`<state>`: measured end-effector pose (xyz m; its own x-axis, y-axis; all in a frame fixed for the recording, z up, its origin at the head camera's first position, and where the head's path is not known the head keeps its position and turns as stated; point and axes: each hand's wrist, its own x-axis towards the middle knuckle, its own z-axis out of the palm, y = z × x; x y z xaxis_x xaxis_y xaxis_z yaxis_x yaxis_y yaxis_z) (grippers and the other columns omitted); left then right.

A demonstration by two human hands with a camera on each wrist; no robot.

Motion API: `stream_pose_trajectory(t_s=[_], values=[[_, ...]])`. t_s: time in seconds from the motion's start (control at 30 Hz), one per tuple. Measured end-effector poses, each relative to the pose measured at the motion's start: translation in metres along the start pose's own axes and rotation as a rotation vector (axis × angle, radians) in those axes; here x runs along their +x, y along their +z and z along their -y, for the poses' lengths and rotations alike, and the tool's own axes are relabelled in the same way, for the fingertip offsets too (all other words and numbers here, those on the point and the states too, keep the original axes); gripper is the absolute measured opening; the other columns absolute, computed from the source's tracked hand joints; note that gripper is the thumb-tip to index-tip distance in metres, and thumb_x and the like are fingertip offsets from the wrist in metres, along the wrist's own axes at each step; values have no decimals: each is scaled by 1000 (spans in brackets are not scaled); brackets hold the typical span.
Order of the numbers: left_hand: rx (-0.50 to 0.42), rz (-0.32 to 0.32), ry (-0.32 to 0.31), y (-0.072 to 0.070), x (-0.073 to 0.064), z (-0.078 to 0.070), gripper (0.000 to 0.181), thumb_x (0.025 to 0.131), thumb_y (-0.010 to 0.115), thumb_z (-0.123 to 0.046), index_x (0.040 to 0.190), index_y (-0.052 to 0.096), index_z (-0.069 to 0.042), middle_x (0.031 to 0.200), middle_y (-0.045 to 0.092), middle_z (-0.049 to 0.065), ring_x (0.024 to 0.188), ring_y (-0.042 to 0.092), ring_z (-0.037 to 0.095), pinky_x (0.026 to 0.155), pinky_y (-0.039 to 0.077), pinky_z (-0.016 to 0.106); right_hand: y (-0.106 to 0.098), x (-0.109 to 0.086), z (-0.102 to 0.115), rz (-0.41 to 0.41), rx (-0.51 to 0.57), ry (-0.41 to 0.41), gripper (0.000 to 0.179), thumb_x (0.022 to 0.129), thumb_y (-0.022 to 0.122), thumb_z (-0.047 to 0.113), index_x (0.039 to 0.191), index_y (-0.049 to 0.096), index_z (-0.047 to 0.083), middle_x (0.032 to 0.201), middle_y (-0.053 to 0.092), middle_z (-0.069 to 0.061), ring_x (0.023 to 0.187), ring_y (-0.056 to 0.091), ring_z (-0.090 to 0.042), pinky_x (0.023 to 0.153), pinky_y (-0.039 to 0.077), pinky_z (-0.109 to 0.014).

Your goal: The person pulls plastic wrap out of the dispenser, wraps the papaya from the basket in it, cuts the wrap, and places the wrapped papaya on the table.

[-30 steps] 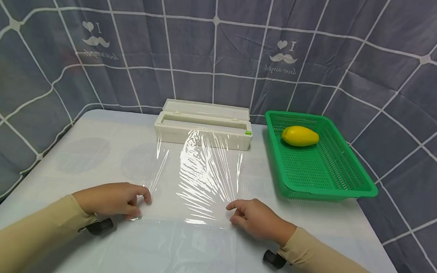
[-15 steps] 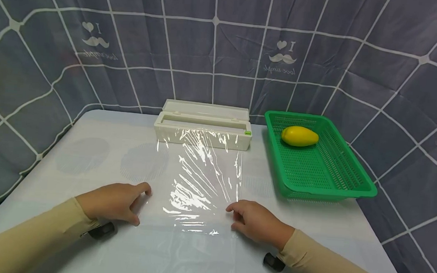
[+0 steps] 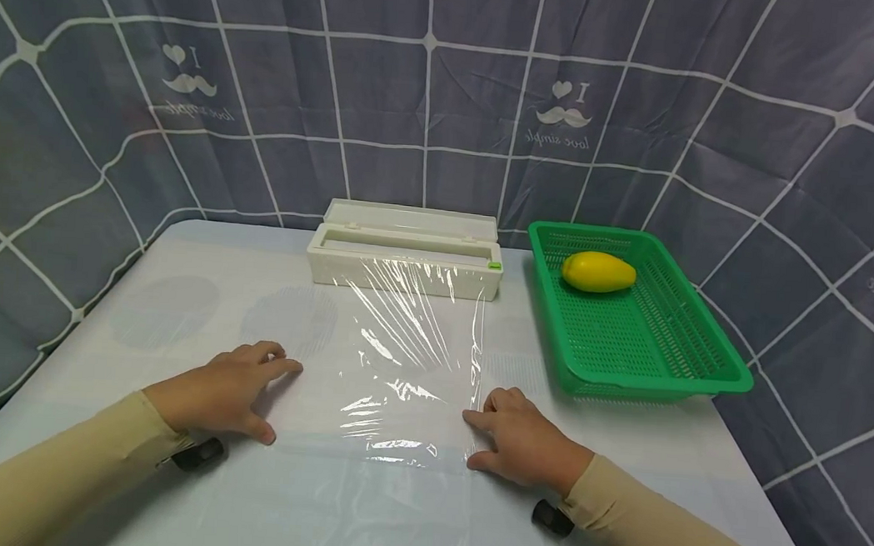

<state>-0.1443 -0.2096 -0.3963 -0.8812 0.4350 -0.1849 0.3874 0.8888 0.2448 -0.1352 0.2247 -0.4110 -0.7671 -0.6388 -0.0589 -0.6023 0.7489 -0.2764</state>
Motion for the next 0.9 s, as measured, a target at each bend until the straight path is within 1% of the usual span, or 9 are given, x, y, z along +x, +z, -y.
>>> stream_pose_trajectory(t_s=[0.13, 0.23, 0.3, 0.47, 0.57, 0.67, 0.77, 0.83, 0.9], values=[[-24, 46, -7, -3, 1, 2, 104, 69, 96, -46, 156, 49, -13, 162, 39, 26, 147, 40, 53, 114, 36, 72, 0, 0, -2, 2, -9, -13, 60, 87, 86, 37, 139, 70, 10, 106, 52, 5, 98, 42, -12, 80, 41, -26], [-42, 92, -29, -4, 2, 3, 107, 71, 95, -48, 159, 46, -11, 167, 32, 27, 152, 31, 55, 117, 32, 73, -1, 0, -2, 2, -11, -22, 60, 87, 86, 37, 139, 70, 11, 105, 52, 6, 97, 41, -12, 79, 40, -26], [-52, 112, -44, -4, 4, 4, 108, 71, 94, -49, 159, 46, -11, 168, 31, 27, 153, 30, 55, 118, 31, 73, -1, 0, -3, 2, -17, -25, 60, 87, 86, 37, 139, 70, 11, 105, 52, 6, 98, 42, -13, 80, 40, -26], [-51, 115, -58, -3, 8, 4, 109, 68, 97, -49, 157, 48, -11, 166, 36, 26, 152, 32, 56, 118, 33, 72, -2, -1, -5, 5, -17, -15, 61, 86, 88, 34, 140, 69, 14, 106, 54, 5, 100, 43, -14, 81, 42, -27], [-39, 107, -57, -3, 9, 2, 110, 65, 99, -49, 156, 51, -10, 164, 38, 26, 150, 33, 57, 116, 35, 72, -5, -4, -5, 25, 6, 0, 61, 86, 88, 33, 141, 69, 16, 106, 55, 6, 101, 44, -14, 80, 44, -26], [-41, 100, -65, -2, 9, 2, 109, 64, 99, -48, 155, 51, -11, 164, 39, 24, 150, 35, 55, 115, 37, 71, -11, -7, -4, 64, 36, 16, 56, 88, 86, 31, 140, 70, 19, 108, 58, 6, 101, 47, -14, 81, 47, -27], [-43, 92, -68, 0, 9, 3, 108, 64, 99, -47, 155, 52, -12, 164, 39, 24, 150, 35, 52, 114, 38, 71, -22, -11, -5, 91, 64, 11, 53, 90, 84, 31, 139, 70, 20, 114, 63, 3, 102, 54, -14, 83, 52, -30], [-44, 89, -67, 0, 9, 3, 108, 64, 99, -47, 155, 52, -12, 164, 40, 24, 150, 36, 52, 113, 38, 71, -32, -12, -6, 84, 92, 0, 53, 91, 83, 32, 140, 69, 18, 119, 67, 1, 104, 59, -16, 87, 56, -33], [-51, 89, -70, 0, 9, 3, 109, 63, 100, -46, 155, 52, -12, 163, 40, 24, 149, 36, 53, 113, 38, 71, -47, -13, -7, 54, 122, -16, 54, 93, 81, 34, 142, 68, 15, 123, 69, -3, 109, 64, -21, 91, 58, -38]])
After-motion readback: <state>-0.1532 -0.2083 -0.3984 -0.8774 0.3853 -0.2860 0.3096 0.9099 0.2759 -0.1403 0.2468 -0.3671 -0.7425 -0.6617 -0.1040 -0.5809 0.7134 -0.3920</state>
